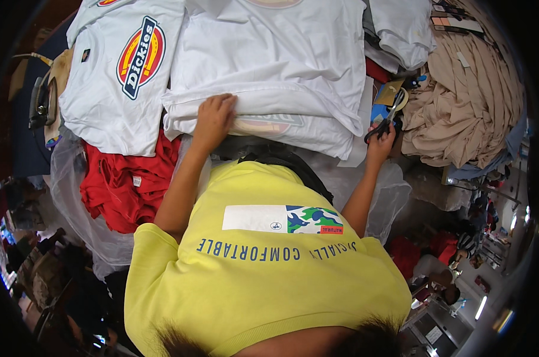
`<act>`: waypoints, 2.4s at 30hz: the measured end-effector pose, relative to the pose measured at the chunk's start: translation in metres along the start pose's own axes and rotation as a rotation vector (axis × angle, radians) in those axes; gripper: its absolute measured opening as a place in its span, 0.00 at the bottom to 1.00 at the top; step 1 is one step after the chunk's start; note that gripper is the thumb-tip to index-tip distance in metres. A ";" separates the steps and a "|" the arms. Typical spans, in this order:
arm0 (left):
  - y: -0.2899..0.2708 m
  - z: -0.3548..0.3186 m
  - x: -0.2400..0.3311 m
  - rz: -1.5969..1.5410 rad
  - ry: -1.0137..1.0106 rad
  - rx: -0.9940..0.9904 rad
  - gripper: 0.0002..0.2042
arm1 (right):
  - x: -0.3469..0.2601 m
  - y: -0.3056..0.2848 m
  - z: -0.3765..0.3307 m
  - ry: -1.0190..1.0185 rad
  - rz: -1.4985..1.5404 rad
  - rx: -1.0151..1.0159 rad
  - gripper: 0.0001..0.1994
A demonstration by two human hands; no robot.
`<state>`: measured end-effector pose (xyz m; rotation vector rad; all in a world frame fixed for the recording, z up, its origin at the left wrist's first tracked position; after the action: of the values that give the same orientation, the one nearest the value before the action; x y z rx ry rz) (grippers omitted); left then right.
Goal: The person picks up and lays out several t-shirts on a work table, then uses shears to trim excess material or labels from the collar and hem of a shirt before folding it.
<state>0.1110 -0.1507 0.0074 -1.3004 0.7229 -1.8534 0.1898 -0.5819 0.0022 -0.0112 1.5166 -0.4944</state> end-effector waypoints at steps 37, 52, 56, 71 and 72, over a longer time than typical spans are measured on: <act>-0.187 -0.051 -0.038 -0.736 -0.568 -0.371 0.05 | -0.089 -0.096 0.001 0.276 -0.042 -0.824 0.07; -0.029 -0.007 -0.041 0.259 -0.205 0.013 0.17 | 0.022 -0.027 0.092 0.688 0.040 0.065 0.27; -0.016 -0.036 -0.047 0.405 -0.239 0.024 0.21 | 0.036 -0.035 0.091 0.576 0.381 0.103 0.22; -0.020 -0.039 -0.050 0.368 -0.293 0.028 0.21 | 0.039 -0.015 0.049 0.226 0.110 0.402 0.08; -0.020 -0.038 -0.050 0.368 -0.293 0.022 0.21 | 0.043 -0.022 0.051 0.185 -0.047 0.432 0.09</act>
<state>0.0807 -0.0972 -0.0157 -1.2899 0.7242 -1.3426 0.2311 -0.6306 -0.0281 0.3439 1.5636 -0.8722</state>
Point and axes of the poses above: each hand's wrist, its own z-axis towards the middle knuckle, its own y-axis out of the palm, x = y × z, the point moved 3 cm from there along z, towards the middle knuckle, and after that the axes turned 2 degrees about -z, right-handed, at the moved point
